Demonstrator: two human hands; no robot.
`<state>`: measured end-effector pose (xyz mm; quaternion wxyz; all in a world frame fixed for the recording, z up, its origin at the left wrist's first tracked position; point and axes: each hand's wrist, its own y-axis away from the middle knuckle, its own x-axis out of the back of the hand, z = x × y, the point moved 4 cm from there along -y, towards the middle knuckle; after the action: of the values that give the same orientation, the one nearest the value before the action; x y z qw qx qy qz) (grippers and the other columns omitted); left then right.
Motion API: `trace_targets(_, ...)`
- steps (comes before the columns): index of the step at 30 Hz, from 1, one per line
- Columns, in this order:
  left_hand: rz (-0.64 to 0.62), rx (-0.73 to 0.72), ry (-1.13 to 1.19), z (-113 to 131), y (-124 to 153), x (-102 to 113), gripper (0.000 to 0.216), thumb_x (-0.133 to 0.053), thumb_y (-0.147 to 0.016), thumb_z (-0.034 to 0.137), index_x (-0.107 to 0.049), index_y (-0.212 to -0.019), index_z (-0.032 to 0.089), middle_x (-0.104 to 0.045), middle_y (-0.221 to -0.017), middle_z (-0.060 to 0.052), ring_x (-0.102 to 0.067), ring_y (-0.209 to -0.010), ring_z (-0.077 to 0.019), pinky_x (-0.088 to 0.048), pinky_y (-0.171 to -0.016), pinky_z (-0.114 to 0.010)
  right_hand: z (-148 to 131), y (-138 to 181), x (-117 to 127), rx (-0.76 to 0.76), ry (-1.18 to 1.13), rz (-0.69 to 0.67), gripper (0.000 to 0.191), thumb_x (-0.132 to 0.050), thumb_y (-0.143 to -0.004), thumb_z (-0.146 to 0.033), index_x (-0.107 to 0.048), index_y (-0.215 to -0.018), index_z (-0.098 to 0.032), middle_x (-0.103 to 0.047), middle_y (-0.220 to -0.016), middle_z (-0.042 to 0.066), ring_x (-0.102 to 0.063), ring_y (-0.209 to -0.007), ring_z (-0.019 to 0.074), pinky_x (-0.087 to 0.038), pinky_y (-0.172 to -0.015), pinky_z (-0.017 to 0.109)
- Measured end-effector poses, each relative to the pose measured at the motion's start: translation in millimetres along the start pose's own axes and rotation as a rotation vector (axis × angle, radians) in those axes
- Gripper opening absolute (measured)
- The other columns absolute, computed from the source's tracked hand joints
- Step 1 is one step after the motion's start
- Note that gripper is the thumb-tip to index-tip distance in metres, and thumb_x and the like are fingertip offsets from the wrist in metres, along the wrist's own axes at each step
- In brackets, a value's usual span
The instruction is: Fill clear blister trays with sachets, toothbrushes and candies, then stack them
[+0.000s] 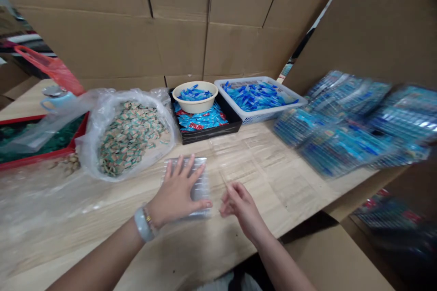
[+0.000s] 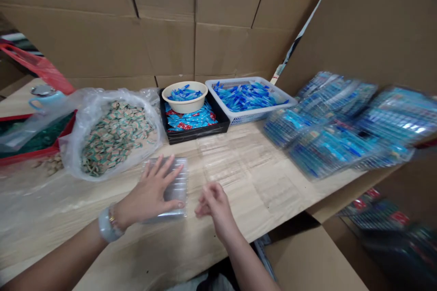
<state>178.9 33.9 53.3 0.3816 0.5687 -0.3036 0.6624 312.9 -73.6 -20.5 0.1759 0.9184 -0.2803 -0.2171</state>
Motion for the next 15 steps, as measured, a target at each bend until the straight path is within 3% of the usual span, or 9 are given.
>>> trace_targets(3, 0.016, -0.007, -0.009, 3.7, -1.6, -3.5, 0.083, -0.033, -0.062, 0.074, -0.024, -0.131, 0.029, -0.013, -0.141, -0.007, -0.006, -0.126, -0.0365, -0.006, -0.096, -0.059, -0.3, -14.8, -40.8, 0.004, -0.068, -0.272, 0.030, -0.064, -0.064, -0.037, -0.043, -0.071, -0.018, -0.045, -0.053, -0.008, -0.044, -0.043, 0.0038, -0.035, -0.038, 0.014)
trace_targets(6, 0.030, -0.004, -0.014, 2.9, 0.3, -4.1, 0.083, -0.034, -0.062, 0.074, -0.024, -0.131, 0.029, -0.014, -0.141, -0.007, -0.007, -0.126, -0.0360, -0.006, -0.096, -0.059, 9.6, -29.5, -54.3, -0.078, -0.213, -0.417, 0.027, -0.063, -0.067, -0.034, -0.042, -0.069, -0.018, -0.044, -0.054, -0.008, -0.042, -0.045, 0.0026, -0.034, -0.041, 0.013)
trace_targets(11, 0.034, -0.007, -0.023, -0.5, 3.2, -3.1, 0.083, -0.031, -0.062, 0.075, -0.023, -0.131, 0.028, -0.013, -0.141, -0.008, -0.007, -0.127, -0.0356, -0.006, -0.096, -0.059, 17.7, -39.7, -46.3, -0.151, -0.208, -0.543, 0.026, -0.062, -0.068, -0.034, -0.042, -0.073, -0.019, -0.046, -0.053, -0.008, -0.043, -0.042, 0.0036, -0.034, -0.041, 0.015)
trace_targets(15, 0.022, -0.011, -0.044, 3.4, 4.9, -3.5, 0.079, -0.033, -0.064, 0.073, -0.024, -0.130, 0.031, -0.013, -0.141, -0.008, -0.007, -0.126, -0.0368, -0.007, -0.095, -0.060, 2.5, -40.8, -55.1, -0.078, 0.077, -0.534, 0.022, -0.058, -0.068, -0.034, -0.044, -0.074, -0.019, -0.047, -0.049, -0.008, -0.042, -0.035, 0.0042, -0.031, -0.036, 0.015)
